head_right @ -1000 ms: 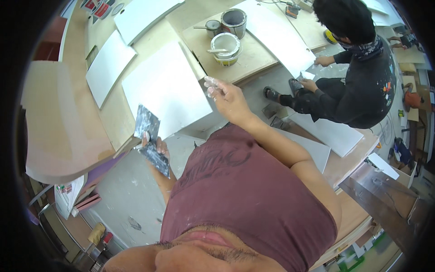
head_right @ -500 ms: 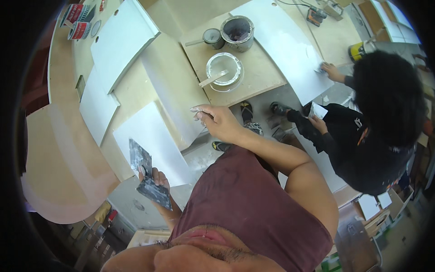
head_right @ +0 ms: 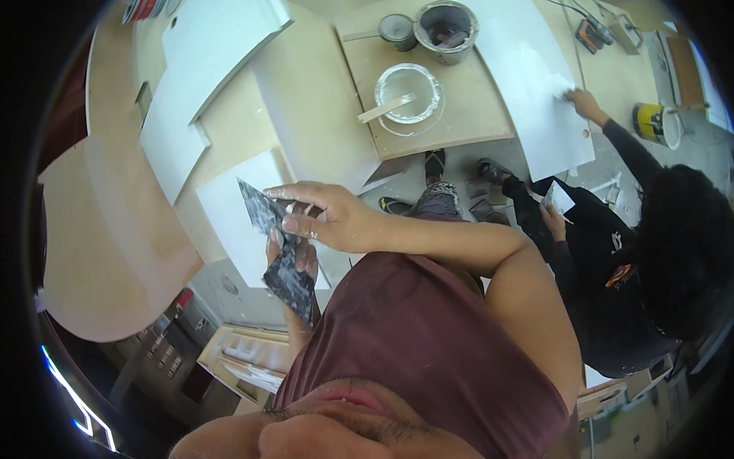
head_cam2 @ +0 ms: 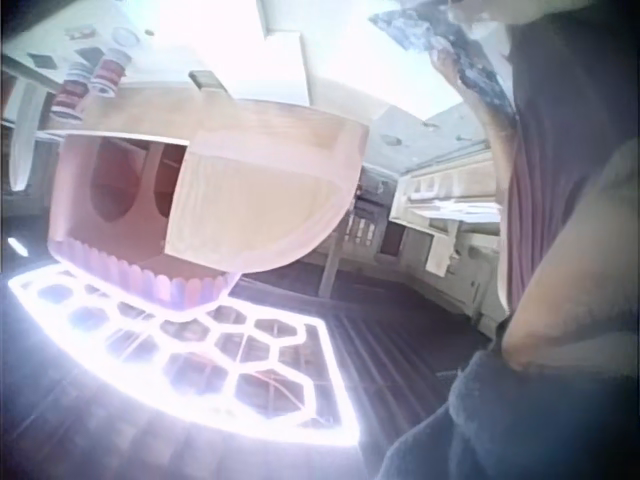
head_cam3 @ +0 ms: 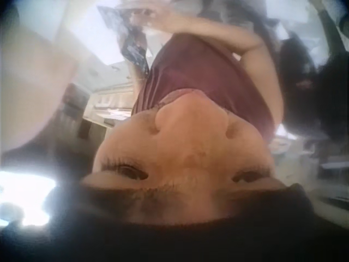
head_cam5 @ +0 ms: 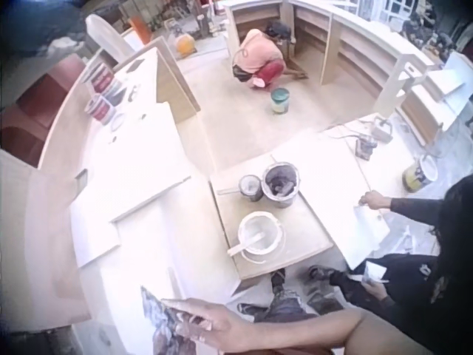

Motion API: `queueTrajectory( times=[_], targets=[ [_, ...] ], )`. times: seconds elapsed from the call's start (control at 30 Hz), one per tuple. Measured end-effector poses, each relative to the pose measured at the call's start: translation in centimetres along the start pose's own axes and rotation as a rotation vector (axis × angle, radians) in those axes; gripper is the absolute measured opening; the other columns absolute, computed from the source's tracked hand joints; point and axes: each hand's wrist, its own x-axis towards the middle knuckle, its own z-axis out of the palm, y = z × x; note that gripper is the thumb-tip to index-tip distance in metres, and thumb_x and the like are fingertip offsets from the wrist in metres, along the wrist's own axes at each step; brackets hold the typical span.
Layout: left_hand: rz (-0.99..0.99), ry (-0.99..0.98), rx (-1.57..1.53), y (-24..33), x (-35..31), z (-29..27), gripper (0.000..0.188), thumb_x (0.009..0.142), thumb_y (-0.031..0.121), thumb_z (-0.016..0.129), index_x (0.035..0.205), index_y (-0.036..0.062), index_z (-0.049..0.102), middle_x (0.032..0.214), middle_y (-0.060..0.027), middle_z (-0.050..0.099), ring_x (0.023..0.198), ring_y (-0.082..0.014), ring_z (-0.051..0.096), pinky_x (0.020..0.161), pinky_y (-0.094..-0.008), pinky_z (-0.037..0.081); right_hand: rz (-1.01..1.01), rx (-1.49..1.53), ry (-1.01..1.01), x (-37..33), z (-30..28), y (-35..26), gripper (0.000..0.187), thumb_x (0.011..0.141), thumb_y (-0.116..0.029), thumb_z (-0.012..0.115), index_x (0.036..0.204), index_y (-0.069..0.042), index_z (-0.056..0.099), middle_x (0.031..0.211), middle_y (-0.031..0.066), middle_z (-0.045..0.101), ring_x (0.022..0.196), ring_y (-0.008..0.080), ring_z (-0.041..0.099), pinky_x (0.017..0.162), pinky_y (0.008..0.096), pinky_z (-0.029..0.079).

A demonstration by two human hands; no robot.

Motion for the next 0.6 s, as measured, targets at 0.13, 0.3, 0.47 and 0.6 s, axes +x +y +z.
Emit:
queueTrajectory(
  times=[0.13,0.3,0.47,0.6],
  targets=[
    [0.103,0.117,0.469,0.0,0.3,-2.6,0.045,0.093,0.040,0.060,0.080,-0.0027,0.059,0.053,-0.0042,0.050,0.040,-0.0121,0.044,0.038,-0.0265,0.034,-0.058,-0.370,0.066,0.7,2.0,-0.5,0.051,0.090,-0.020,0.067,0.135,-0.002,0.050,0.128,0.0129,0.058,0.114,0.0179,0.055,0.100,0.0314,0.042],
    [0.206,-0.001,0.357,1.5,-2.9,-0.6,0.044,0.096,0.036,0.056,0.112,-0.0058,0.060,0.081,-0.0147,0.067,0.044,-0.0049,0.039,0.041,-0.0191,0.031,-0.163,-0.352,0.517,5.3,0.0,-0.8,0.037,0.085,-0.017,0.072,0.116,-0.003,0.059,0.113,0.0055,0.063,0.102,0.0165,0.060,0.088,0.0318,0.049],
    [0.288,0.154,-0.010,1.4,-5.5,-10.5,0.036,0.096,0.029,0.057,0.106,-0.0057,0.058,0.076,-0.0111,0.063,0.039,-0.0057,0.036,0.036,-0.0202,0.030,-0.374,-0.307,0.507,11.1,-2.9,-5.5,0.031,0.087,-0.005,0.066,0.115,-0.004,0.054,0.101,0.0058,0.063,0.092,0.0133,0.059,0.081,0.0255,0.049],
    [0.362,0.454,-0.206,-0.9,-6.9,-18.0,0.031,0.096,0.027,0.056,0.103,-0.0031,0.054,0.090,-0.0140,0.063,0.040,-0.0076,0.037,0.035,-0.0199,0.030,-0.123,-0.687,0.340,13.4,-3.2,-4.8,0.037,0.081,0.000,0.068,0.116,-0.002,0.054,0.101,0.0069,0.063,0.093,0.0142,0.059,0.079,0.0259,0.049]
  ],
)
